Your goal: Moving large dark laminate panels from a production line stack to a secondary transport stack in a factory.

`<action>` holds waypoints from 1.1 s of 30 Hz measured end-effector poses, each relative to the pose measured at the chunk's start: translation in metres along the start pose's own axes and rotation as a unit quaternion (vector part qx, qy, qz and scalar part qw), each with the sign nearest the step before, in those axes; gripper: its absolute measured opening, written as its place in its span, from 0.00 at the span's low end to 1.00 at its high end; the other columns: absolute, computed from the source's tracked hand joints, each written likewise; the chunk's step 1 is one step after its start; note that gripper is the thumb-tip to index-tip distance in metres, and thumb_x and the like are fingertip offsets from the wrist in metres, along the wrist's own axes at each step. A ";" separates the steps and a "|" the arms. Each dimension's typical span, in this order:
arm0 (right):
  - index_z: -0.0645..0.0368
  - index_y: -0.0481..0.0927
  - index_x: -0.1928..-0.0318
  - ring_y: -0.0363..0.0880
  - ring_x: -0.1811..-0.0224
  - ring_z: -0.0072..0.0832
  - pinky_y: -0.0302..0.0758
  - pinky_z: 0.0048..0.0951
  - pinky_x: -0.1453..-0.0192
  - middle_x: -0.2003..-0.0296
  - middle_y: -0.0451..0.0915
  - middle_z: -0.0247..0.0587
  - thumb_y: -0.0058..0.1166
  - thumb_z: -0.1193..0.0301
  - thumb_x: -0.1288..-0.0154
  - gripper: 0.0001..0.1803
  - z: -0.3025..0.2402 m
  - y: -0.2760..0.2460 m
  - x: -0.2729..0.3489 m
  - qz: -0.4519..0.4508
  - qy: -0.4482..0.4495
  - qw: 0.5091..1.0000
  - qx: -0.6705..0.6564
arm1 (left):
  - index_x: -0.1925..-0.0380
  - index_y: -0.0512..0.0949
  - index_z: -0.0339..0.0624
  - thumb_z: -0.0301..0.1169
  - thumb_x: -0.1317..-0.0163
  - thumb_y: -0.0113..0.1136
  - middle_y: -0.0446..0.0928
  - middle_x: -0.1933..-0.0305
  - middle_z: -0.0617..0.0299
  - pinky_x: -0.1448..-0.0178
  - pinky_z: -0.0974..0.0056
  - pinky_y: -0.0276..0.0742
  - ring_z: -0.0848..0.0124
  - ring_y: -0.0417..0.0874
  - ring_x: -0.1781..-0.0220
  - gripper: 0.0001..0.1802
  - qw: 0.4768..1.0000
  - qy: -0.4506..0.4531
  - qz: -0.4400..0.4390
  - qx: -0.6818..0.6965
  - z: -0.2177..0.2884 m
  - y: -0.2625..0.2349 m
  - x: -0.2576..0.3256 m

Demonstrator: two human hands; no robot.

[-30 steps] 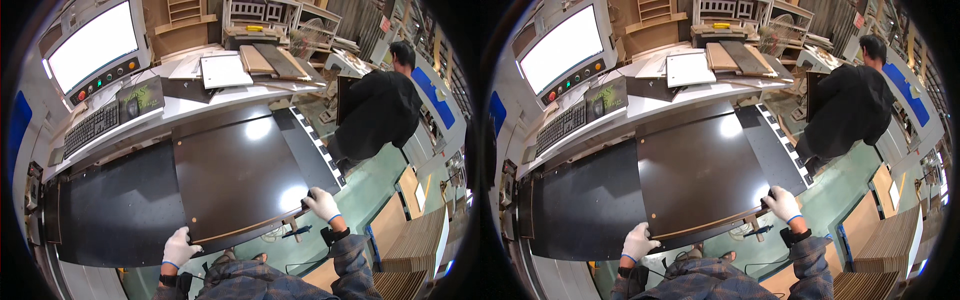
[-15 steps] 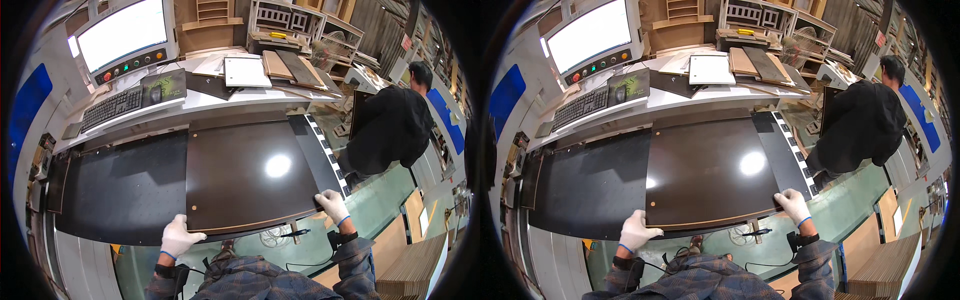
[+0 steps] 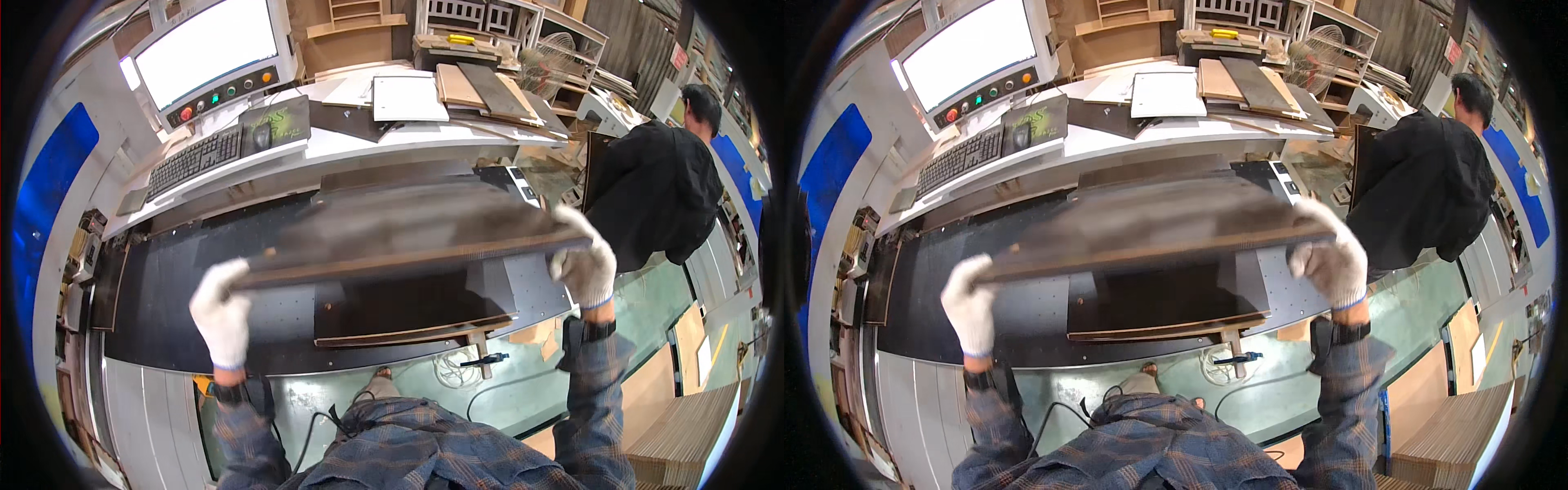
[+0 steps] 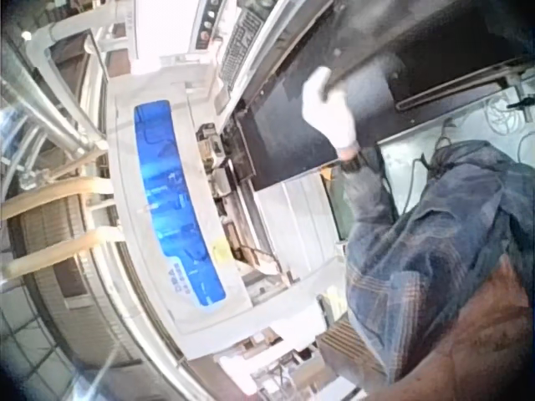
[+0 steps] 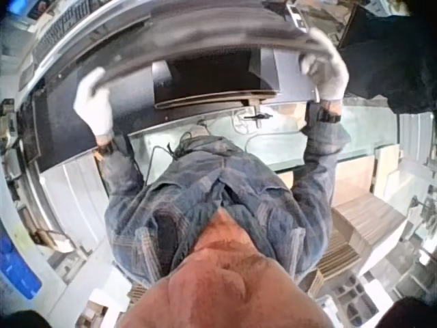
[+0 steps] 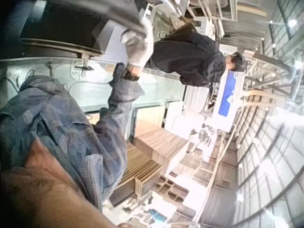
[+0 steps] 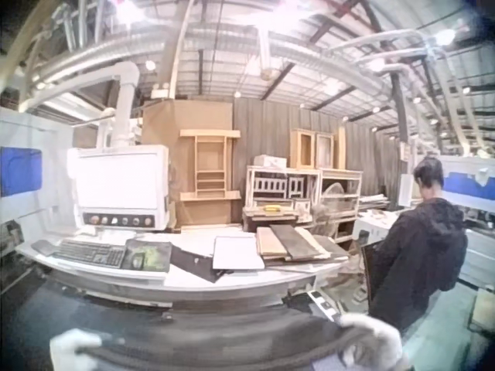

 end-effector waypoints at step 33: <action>0.70 0.79 0.53 0.80 0.59 0.33 0.77 0.38 0.51 0.64 0.82 0.48 0.61 0.51 0.24 0.28 0.137 -0.091 -0.085 0.194 0.227 0.767 0.568 | 0.66 0.80 0.28 0.56 0.21 0.54 0.83 0.62 0.33 0.48 0.44 0.75 0.36 0.82 0.55 0.35 0.902 -0.336 -0.270 -0.008 -0.202 0.220 -0.016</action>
Point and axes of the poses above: each hand's wrist, its own x-axis away from the middle knuckle, its own y-axis out of the palm, z = x × y, the point moved 5 cm from there along -x, towards the middle knuckle
